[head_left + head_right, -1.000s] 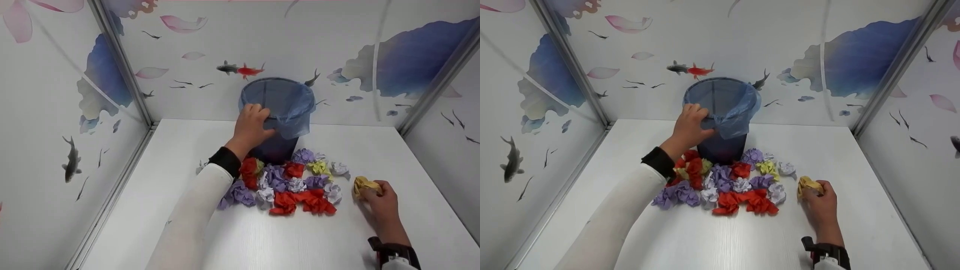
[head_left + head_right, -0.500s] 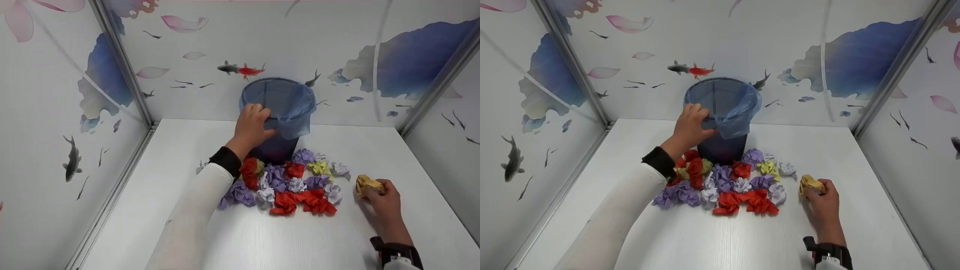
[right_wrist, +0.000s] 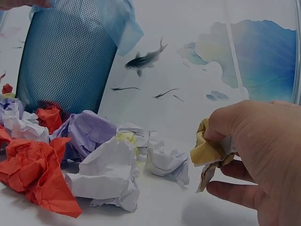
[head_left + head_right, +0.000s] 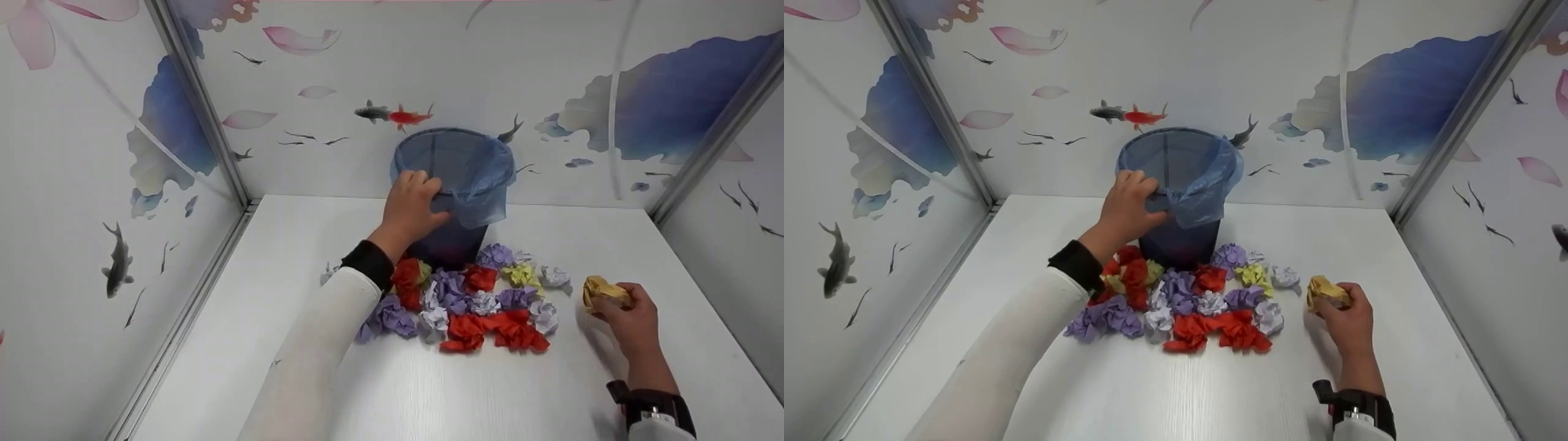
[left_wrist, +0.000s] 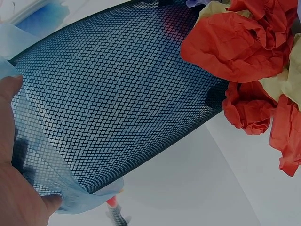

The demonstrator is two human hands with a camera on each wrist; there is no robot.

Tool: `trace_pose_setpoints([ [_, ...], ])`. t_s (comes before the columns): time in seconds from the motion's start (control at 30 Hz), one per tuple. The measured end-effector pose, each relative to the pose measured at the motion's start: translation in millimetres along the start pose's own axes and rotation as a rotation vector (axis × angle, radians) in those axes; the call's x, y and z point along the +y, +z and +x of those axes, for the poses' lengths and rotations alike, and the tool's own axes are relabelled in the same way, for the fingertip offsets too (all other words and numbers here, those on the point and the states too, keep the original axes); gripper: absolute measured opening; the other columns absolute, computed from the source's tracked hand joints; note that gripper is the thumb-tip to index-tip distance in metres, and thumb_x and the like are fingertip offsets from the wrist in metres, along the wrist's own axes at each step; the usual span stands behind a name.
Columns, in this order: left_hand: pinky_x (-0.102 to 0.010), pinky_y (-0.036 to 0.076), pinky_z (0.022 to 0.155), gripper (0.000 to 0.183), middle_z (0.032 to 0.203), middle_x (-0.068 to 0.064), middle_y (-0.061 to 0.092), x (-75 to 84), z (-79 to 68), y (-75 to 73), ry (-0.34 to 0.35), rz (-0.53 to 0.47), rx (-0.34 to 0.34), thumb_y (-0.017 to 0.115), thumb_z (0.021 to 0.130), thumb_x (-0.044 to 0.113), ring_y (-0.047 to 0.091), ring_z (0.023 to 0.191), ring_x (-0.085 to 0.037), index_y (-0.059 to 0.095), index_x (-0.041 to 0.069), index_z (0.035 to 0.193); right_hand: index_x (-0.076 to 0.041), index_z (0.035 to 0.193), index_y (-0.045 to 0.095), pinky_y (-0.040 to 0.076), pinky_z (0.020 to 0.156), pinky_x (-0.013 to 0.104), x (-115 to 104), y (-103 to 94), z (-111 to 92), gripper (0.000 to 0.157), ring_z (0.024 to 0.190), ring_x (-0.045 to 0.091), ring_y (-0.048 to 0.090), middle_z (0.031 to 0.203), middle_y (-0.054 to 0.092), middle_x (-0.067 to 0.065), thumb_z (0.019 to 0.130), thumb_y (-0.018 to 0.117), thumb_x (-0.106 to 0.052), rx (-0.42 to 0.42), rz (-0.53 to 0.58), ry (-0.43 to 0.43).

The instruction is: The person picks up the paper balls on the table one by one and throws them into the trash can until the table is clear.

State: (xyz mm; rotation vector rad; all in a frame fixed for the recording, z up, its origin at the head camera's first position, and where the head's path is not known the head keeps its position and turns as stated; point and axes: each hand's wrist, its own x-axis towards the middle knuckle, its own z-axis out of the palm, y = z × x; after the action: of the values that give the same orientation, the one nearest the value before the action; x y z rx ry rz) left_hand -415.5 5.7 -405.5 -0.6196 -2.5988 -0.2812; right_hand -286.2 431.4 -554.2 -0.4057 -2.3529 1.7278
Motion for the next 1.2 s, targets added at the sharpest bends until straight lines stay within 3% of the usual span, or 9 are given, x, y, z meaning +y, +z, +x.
trace_pose_setpoints([
  [0.33, -0.038, 0.045, 0.099, 0.048, 0.102, -0.004, 0.054, 0.0, 0.2, 0.0, 0.011, -0.003, 0.018, 0.076, 0.087, 0.056, 0.052, 0.115, -0.027, 0.062, 0.016, 0.11, -0.014, 0.12, 0.053, 0.059, 0.075, 0.018, -25, -0.8, 4, 0.035, 0.101, 0.003, 0.054, 0.119, 0.047, -0.004, 0.094, 0.074, -0.011, -0.001, 0.043, -0.064],
  [0.57, -0.039, 0.044, 0.101, 0.049, 0.104, -0.005, 0.055, -2.0, -1.2, -2.2, 0.011, 0.011, 0.001, 0.075, 0.088, 0.056, 0.052, 0.116, -0.028, 0.062, 0.017, 0.114, -0.006, 0.12, 0.053, 0.059, 0.072, 0.019, -44, -1.7, 7, 0.034, 0.094, 0.001, 0.063, 0.114, 0.051, 0.0, 0.092, 0.071, -0.001, 0.009, 0.086, -0.163],
  [1.0, -0.039, 0.044, 0.101, 0.05, 0.105, -0.005, 0.055, -1.6, -0.6, -1.1, 0.015, 0.014, 0.003, 0.075, 0.088, 0.057, 0.052, 0.115, -0.027, 0.063, 0.017, 0.116, -0.012, 0.123, 0.053, 0.057, 0.073, 0.014, -92, -15.0, 14, 0.033, 0.1, 0.002, 0.054, 0.113, 0.051, -0.01, 0.094, 0.07, -0.01, 0.046, -0.125, -0.247],
  [1.2, -0.039, 0.044, 0.099, 0.049, 0.104, -0.004, 0.055, -1.7, -0.5, -0.2, 0.013, 0.001, 0.004, 0.075, 0.088, 0.056, 0.052, 0.115, -0.027, 0.063, 0.017, 0.114, -0.015, 0.123, 0.053, 0.054, 0.072, 0.01, -117, -15.8, 16, 0.034, 0.101, 0.006, 0.052, 0.113, 0.05, -0.013, 0.094, 0.071, -0.016, 0.072, -0.16, -0.278],
])
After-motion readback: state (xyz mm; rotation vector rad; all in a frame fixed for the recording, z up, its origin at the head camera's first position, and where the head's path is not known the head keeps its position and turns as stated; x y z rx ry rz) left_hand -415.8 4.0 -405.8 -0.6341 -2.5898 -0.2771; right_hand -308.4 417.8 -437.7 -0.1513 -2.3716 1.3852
